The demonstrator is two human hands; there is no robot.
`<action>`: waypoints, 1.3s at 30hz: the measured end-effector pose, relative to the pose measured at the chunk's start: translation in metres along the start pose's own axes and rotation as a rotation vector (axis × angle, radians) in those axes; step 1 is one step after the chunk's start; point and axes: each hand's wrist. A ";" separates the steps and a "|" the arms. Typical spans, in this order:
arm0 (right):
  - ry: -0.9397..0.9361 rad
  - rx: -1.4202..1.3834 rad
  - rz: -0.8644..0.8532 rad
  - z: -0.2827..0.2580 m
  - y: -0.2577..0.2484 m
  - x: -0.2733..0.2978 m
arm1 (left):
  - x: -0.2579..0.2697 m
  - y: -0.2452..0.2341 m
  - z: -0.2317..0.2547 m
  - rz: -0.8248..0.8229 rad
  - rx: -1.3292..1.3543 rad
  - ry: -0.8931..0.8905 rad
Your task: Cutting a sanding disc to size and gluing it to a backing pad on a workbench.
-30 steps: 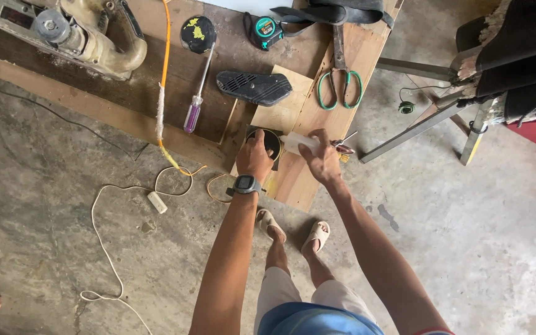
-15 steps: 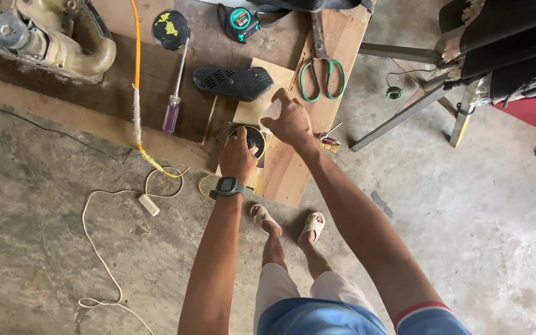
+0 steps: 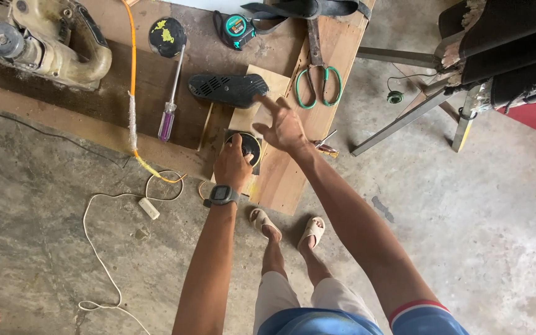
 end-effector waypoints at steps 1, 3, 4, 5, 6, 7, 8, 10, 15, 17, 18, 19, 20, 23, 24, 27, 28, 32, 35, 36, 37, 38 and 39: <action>-0.006 0.013 -0.022 0.002 0.003 -0.001 | -0.002 0.003 -0.002 -0.004 0.002 -0.003; -0.013 0.024 -0.041 -0.003 0.001 -0.001 | -0.003 0.002 -0.002 -0.008 -0.001 -0.004; -0.032 -0.001 -0.046 -0.010 -0.005 0.002 | -0.001 0.000 0.000 -0.009 0.016 -0.002; -0.051 -0.026 -0.050 -0.016 -0.010 0.004 | 0.001 -0.002 0.002 -0.010 0.032 -0.001; -0.053 -0.027 -0.054 -0.011 -0.006 0.002 | 0.002 -0.005 0.003 -0.010 0.033 -0.006; -0.035 0.011 -0.074 -0.006 -0.002 -0.001 | 0.003 -0.007 0.004 -0.020 0.023 -0.015; -0.015 0.048 -0.090 0.000 0.002 -0.003 | 0.003 -0.008 0.005 -0.031 0.012 -0.019; -0.015 0.008 -0.095 -0.004 -0.003 -0.002 | 0.001 -0.004 0.004 -0.034 0.006 -0.023; -0.025 0.001 -0.097 0.006 0.006 -0.007 | 0.001 -0.002 0.002 -0.042 0.010 -0.028; -0.036 -0.038 -0.096 0.013 0.012 -0.014 | -0.001 -0.004 0.004 -0.047 0.019 -0.030; -0.034 -0.040 -0.094 0.013 0.010 -0.014 | -0.001 -0.004 0.003 -0.049 0.016 -0.028; -0.035 -0.034 -0.100 0.013 0.009 -0.014 | -0.001 -0.003 0.002 -0.054 0.009 -0.028; -0.039 -0.025 -0.108 0.012 0.007 -0.015 | -0.001 -0.003 0.002 -0.058 0.005 -0.029; -0.051 -0.063 -0.071 0.003 0.002 -0.006 | -0.002 -0.001 -0.001 -0.049 0.029 -0.015; -0.048 -0.065 -0.069 0.006 0.003 -0.006 | -0.001 -0.003 0.000 -0.052 0.027 -0.013; -0.066 -0.063 -0.001 0.013 0.004 0.001 | 0.001 -0.004 0.004 -0.047 0.017 -0.024; -0.068 -0.098 0.040 0.014 0.005 0.006 | 0.001 -0.004 0.004 -0.035 0.019 -0.021; 0.136 -0.225 0.229 -0.014 0.001 0.068 | -0.003 -0.001 -0.003 0.012 -0.012 0.030; 0.195 -0.417 0.523 -0.019 0.027 0.118 | -0.011 0.012 -0.015 0.003 -0.023 0.069; 0.202 -0.420 0.533 -0.013 0.039 0.131 | -0.011 0.010 -0.015 -0.001 -0.030 0.078; 0.271 -0.503 0.556 -0.008 0.053 0.144 | -0.012 0.008 -0.015 -0.002 -0.045 0.097; 0.340 -0.587 0.574 -0.003 0.066 0.159 | -0.010 0.007 -0.016 -0.004 -0.059 0.113; 0.347 -0.588 0.580 0.000 0.076 0.165 | -0.007 0.004 -0.016 -0.010 -0.063 0.119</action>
Point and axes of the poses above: each hand's wrist, its own x-axis away from the middle knuckle, its own y-axis out of the palm, z = x × y, and after that the axes turned 5 degrees about -z, right-handed
